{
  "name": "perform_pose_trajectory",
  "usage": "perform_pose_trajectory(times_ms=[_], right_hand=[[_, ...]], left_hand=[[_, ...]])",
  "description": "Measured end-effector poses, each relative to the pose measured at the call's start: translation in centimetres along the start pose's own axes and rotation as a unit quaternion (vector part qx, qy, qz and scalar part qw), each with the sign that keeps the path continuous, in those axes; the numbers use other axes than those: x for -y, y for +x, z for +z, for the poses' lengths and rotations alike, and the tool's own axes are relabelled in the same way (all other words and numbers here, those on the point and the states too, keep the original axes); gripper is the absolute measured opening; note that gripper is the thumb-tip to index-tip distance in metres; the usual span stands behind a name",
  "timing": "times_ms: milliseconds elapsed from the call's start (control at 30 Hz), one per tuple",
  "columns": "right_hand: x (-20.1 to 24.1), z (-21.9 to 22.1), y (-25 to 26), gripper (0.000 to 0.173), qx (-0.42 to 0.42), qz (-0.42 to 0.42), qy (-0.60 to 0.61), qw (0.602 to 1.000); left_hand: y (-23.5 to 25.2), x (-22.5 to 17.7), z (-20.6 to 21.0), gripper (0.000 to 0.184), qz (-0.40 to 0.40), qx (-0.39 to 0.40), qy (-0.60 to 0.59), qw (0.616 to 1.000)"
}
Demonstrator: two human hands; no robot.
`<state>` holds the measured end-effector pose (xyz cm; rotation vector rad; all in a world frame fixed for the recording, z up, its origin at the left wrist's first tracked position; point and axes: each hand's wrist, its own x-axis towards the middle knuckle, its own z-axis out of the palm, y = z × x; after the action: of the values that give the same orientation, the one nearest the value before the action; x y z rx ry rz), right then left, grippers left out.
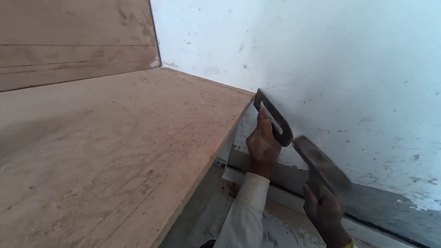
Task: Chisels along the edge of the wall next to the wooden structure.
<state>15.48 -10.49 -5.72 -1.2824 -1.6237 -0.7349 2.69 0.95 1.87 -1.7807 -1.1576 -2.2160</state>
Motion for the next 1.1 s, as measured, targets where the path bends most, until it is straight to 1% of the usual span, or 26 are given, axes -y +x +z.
perform_pose_trajectory(times_ms=[67, 100, 133, 167, 200, 233, 267, 300, 333, 367, 400, 433, 467, 500, 533, 600, 633, 700, 733, 833, 900, 1000, 1033, 1100], right_hand=[[-0.2, -0.3, -0.1, 0.039, 0.005, -0.016, 0.124, 0.992], [-0.3, 0.0, 0.0, 0.040, 0.010, -0.013, 0.153, 0.988], [-0.4, 0.3, -0.2, 0.042, 0.011, -0.004, 0.108, 0.994], [-0.4, 0.7, -0.1, 0.043, -0.001, -0.009, 0.030, 1.000], [-0.3, 0.7, 0.0, 0.044, 0.003, -0.007, -0.024, 1.000], [-0.2, 0.5, 0.2, 0.044, -0.002, -0.011, -0.035, 0.999], [-0.2, 0.3, 0.2, 0.044, -0.014, -0.019, -0.010, 1.000], [-0.3, 0.1, -0.1, 0.044, -0.017, -0.020, 0.038, 0.999], [-0.6, 0.2, -0.3, 0.041, -0.009, -0.014, 0.094, 0.995], [-0.9, 0.5, -0.5, 0.041, 0.002, -0.006, 0.106, 0.994], [-0.9, 0.7, -0.7, 0.042, 0.004, 0.002, 0.065, 0.998], [-0.7, 0.9, -0.2, 0.043, 0.004, -0.007, 0.000, 1.000], [-0.4, 0.8, 0.1, 0.044, 0.005, -0.012, -0.038, 0.999], [-0.4, 0.6, 0.0, 0.045, -0.001, -0.017, -0.041, 0.999], [-0.6, 0.4, -0.5, 0.045, -0.007, -0.020, -0.016, 1.000], [-1.8, 0.3, -1.8, 0.040, 0.011, -0.015, 0.059, 0.998], [-1.8, 0.5, -1.8, 0.040, 0.017, -0.013, 0.054, 0.998], [-0.4, 0.6, -0.2, 0.043, 0.006, -0.018, -0.037, 0.999], [0.1, 0.3, 0.3, 0.043, 0.010, -0.019, -0.063, 0.998], [0.4, 0.0, 0.1, 0.043, 0.003, -0.010, -0.045, 0.999], [1.0, 0.0, 0.6, 0.042, 0.016, 0.005, -0.051, 0.999], [1.5, -0.7, 1.7, 0.046, 0.041, 0.014, -0.070, 0.997], [1.5, -1.2, 1.8, 0.046, 0.037, 0.014, -0.060, 0.997], [1.8, -2.5, 1.5, 0.045, 0.019, 0.025, -0.015, 0.999]], left_hand=[[-0.3, 0.2, 0.3, 0.027, 0.006, -0.021, 0.002, 1.000], [-0.4, 0.3, 0.3, 0.028, 0.008, -0.020, -0.004, 1.000], [-0.5, 0.3, 0.2, 0.029, 0.002, -0.007, -0.012, 1.000], [-0.6, 0.1, -0.1, 0.032, -0.014, 0.017, -0.023, 0.999], [-0.5, 0.0, -0.2, 0.037, -0.024, 0.032, -0.030, 0.999], [-0.4, 0.1, -0.3, 0.039, -0.026, 0.033, -0.034, 0.999], [-0.2, 0.3, -0.3, 0.038, -0.023, 0.022, -0.036, 0.999], [-0.4, 0.4, -0.1, 0.034, -0.014, 0.008, -0.029, 0.999], [-0.5, 0.5, 0.0, 0.030, -0.004, -0.007, -0.022, 1.000], [-0.5, 0.5, 0.1, 0.029, -0.001, -0.011, -0.020, 1.000], [-0.7, 0.5, 0.0, 0.030, -0.005, -0.002, -0.021, 1.000], [-0.7, 0.4, -0.2, 0.031, -0.016, 0.019, -0.028, 0.999], [-0.7, 0.2, -0.6, 0.034, -0.030, 0.045, -0.038, 0.998], [-0.6, 0.2, -1.0, 0.037, -0.040, 0.069, -0.049, 0.996], [-0.5, 0.4, -0.8, 0.037, -0.038, 0.049, -0.050, 0.997], [-0.7, 0.7, -0.1, 0.029, -0.017, 0.001, -0.044, 0.999], [-0.8, 0.8, 0.1, 0.027, -0.011, -0.006, -0.045, 0.999], [-0.8, 0.7, -0.1, 0.030, -0.026, 0.025, -0.057, 0.998], [-0.7, 0.5, -0.3, 0.031, -0.035, 0.034, -0.060, 0.997], [-0.4, 0.6, -0.5, 0.034, -0.037, 0.032, -0.061, 0.997], [-0.7, 0.7, -0.2, 0.031, -0.026, 0.024, -0.054, 0.998], [-0.8, 0.4, -0.4, 0.037, -0.043, 0.065, -0.048, 0.996], [-0.6, 0.4, -0.6, 0.038, -0.040, 0.064, -0.047, 0.996], [0.2, -0.1, -1.4, 0.034, -0.028, 0.047, -0.058, 0.997]])
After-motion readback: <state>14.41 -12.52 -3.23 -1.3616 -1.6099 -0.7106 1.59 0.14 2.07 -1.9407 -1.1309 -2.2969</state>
